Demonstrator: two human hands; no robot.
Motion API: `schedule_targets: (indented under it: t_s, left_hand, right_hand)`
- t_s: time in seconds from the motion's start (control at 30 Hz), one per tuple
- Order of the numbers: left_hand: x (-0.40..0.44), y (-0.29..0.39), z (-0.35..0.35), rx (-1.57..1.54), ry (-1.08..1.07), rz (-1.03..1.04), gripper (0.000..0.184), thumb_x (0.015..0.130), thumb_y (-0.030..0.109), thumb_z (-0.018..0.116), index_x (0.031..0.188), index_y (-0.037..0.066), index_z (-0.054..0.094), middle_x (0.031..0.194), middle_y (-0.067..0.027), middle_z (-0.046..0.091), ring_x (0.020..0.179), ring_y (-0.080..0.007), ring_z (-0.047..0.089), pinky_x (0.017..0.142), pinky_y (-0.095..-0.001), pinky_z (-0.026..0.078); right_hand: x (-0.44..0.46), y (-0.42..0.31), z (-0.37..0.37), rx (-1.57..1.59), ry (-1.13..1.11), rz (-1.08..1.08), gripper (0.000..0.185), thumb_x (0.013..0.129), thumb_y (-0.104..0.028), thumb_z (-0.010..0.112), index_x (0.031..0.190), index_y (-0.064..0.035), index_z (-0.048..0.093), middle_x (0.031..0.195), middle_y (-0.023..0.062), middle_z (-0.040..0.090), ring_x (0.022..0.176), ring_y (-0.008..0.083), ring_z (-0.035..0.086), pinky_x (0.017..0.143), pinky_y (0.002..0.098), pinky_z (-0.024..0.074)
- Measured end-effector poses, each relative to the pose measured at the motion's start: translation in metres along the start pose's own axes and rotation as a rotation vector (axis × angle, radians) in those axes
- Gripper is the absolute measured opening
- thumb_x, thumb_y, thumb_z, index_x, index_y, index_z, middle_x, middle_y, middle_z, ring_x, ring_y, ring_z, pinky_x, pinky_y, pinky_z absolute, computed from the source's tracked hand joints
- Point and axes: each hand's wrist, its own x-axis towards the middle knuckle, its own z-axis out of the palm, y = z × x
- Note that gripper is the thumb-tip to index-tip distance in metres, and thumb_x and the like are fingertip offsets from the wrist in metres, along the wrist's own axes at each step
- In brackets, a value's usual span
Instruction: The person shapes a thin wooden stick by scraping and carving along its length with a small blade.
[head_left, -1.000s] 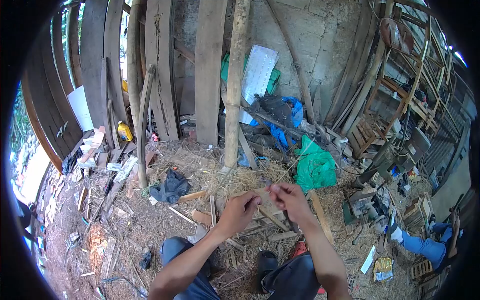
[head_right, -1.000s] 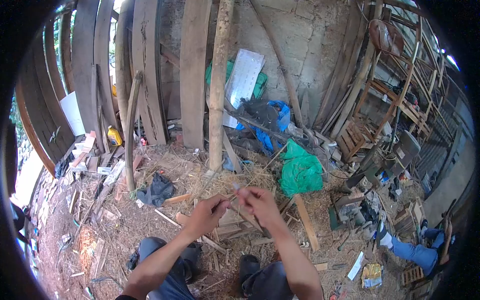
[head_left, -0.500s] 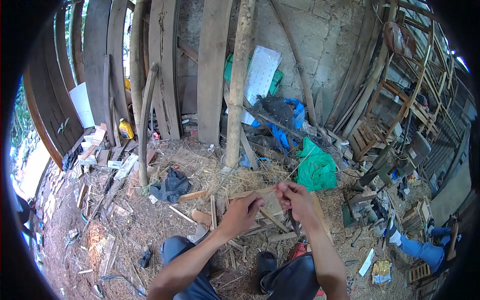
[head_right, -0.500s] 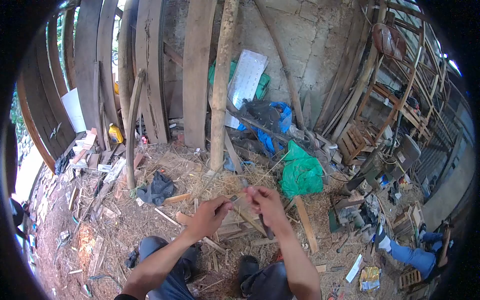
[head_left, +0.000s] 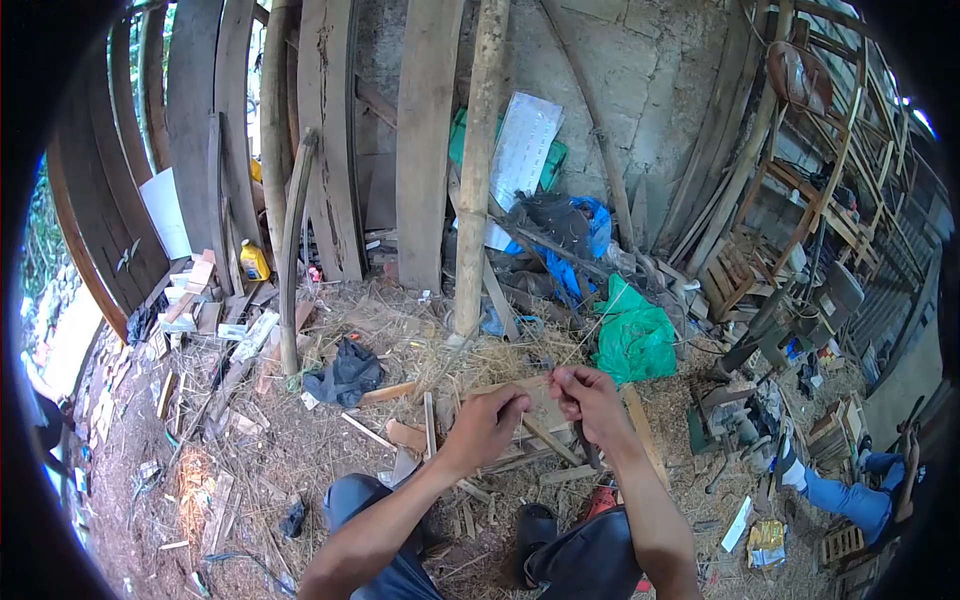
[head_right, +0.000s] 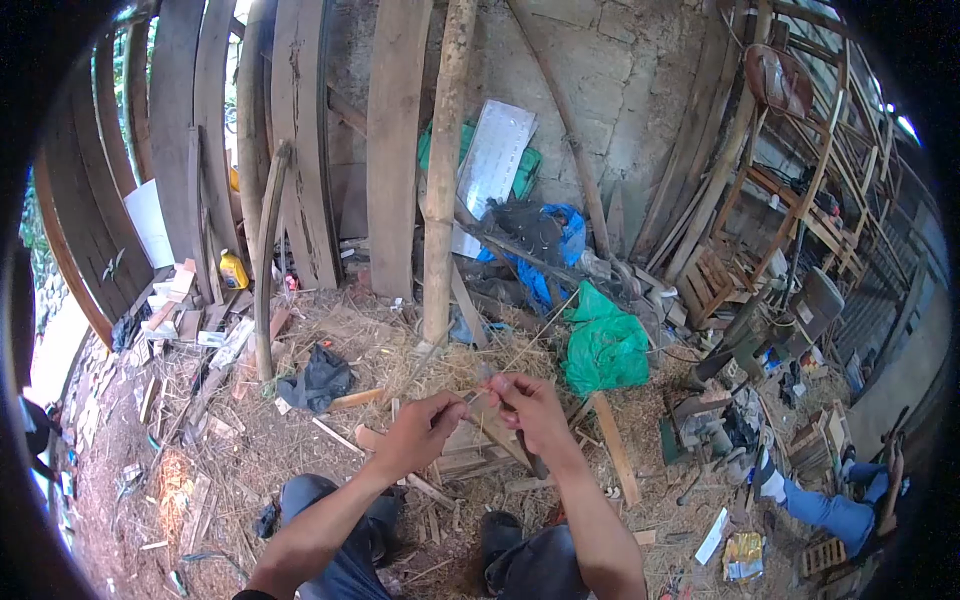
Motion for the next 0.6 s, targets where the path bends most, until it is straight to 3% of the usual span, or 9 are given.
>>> schedule_targets:
  t_s: [0.2,0.3,0.4,0.6]
  left_hand:
    - [-0.002,0.007,-0.004,-0.013,-0.046,0.006,0.011,0.092,0.010,0.054,0.094,0.001,0.060,0.060,-0.0085,0.050,0.055,-0.0125,0.044,0.054,-0.0294,0.039]
    - [-0.001,0.005,-0.001,0.032,-0.048,0.002,0.010,0.092,0.009,0.054,0.094,0.001,0.060,0.061,-0.0095,0.051,0.055,-0.0133,0.045,0.054,-0.0301,0.039]
    - [-0.002,-0.001,0.003,0.006,-0.006,0.044,0.010,0.091,0.009,0.054,0.094,0.001,0.060,0.061,-0.0100,0.050,0.055,-0.0136,0.045,0.054,-0.0305,0.040]
    - [0.000,-0.001,0.003,0.031,-0.045,0.036,0.011,0.092,0.010,0.054,0.093,0.001,0.060,0.060,-0.0076,0.050,0.055,-0.0124,0.045,0.054,-0.0302,0.039]
  right_hand:
    - [0.002,-0.011,-0.021,0.094,0.180,-0.048,0.022,0.092,-0.019,0.059,0.099,0.0024,0.063,0.072,-0.0007,0.057,0.050,0.0037,0.038,0.044,0.0180,0.0275]
    - [-0.006,-0.003,0.001,0.012,0.003,0.051,0.024,0.091,-0.018,0.061,0.104,0.0027,0.061,0.072,0.0003,0.058,0.050,0.0041,0.038,0.045,0.0191,0.0291]
    - [-0.004,0.000,0.006,0.032,-0.035,0.055,0.024,0.091,-0.018,0.061,0.103,0.0030,0.061,0.073,0.0011,0.059,0.051,0.0041,0.039,0.045,0.0196,0.0296]
    - [-0.001,-0.006,-0.005,0.001,0.028,0.052,0.023,0.091,-0.018,0.062,0.097,0.0036,0.062,0.073,0.0017,0.060,0.051,0.0042,0.040,0.045,0.0199,0.0290]
